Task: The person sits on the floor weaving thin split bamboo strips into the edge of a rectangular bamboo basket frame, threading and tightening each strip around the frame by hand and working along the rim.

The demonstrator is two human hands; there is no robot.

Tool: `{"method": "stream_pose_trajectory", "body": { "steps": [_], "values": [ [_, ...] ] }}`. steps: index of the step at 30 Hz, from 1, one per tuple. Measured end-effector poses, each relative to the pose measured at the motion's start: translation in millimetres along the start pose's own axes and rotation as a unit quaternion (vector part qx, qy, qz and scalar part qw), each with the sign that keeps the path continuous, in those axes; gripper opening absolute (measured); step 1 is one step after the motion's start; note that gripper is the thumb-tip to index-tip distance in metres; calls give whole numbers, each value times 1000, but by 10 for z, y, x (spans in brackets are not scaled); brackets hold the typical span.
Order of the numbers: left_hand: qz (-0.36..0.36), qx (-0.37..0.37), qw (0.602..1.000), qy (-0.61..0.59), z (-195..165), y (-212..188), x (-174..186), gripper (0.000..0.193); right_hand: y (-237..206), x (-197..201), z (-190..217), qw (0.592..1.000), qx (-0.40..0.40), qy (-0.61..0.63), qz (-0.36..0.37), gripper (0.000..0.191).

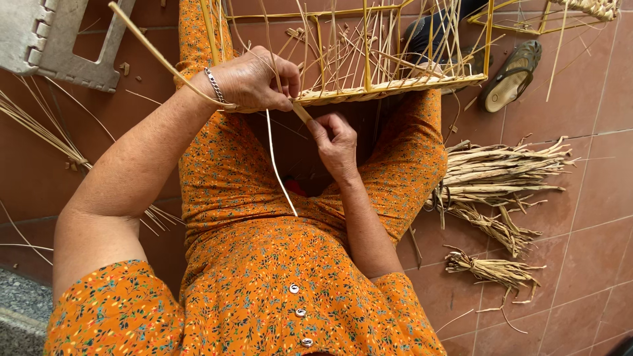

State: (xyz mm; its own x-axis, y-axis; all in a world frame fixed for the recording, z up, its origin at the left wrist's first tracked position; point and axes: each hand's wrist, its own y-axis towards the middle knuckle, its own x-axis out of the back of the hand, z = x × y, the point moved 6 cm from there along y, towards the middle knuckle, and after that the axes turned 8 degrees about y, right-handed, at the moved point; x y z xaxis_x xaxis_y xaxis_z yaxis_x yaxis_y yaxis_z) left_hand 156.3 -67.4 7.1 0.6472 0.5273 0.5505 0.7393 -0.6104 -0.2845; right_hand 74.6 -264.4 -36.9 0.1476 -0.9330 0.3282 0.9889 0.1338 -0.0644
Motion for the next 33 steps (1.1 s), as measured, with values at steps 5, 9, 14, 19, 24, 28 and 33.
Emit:
{"method": "stream_pose_trajectory", "body": {
  "steps": [5, 9, 14, 19, 24, 28, 33],
  "values": [
    [-48, -48, 997, 26, -47, -20, 1, 9, 25, 9, -159, 988, -103, 111, 36, 13],
    [-78, -90, 992, 30, -70, -34, -8, 11, -3, 147, -86, 911, -176, 367, 68, 12],
    [2, 9, 999, -46, 144, -38, 2, 24, 6, 227, 206, 864, -170, 468, 70, 21],
    [-44, -40, 961, -269, 153, -93, 56, 35, 86, 180, 415, 920, -29, 389, 39, 12],
    [-103, 17, 965, -240, 152, -114, 12, 37, 153, 45, 417, 972, 11, 223, 69, 22],
    [-177, -43, 970, -158, 13, -154, 139, 53, 260, -30, 418, 989, 21, 147, 7, 26],
    [-248, -169, 953, 39, -182, -175, 182, 25, 377, -152, 461, 987, 25, 160, -16, 26]
  ]
}}
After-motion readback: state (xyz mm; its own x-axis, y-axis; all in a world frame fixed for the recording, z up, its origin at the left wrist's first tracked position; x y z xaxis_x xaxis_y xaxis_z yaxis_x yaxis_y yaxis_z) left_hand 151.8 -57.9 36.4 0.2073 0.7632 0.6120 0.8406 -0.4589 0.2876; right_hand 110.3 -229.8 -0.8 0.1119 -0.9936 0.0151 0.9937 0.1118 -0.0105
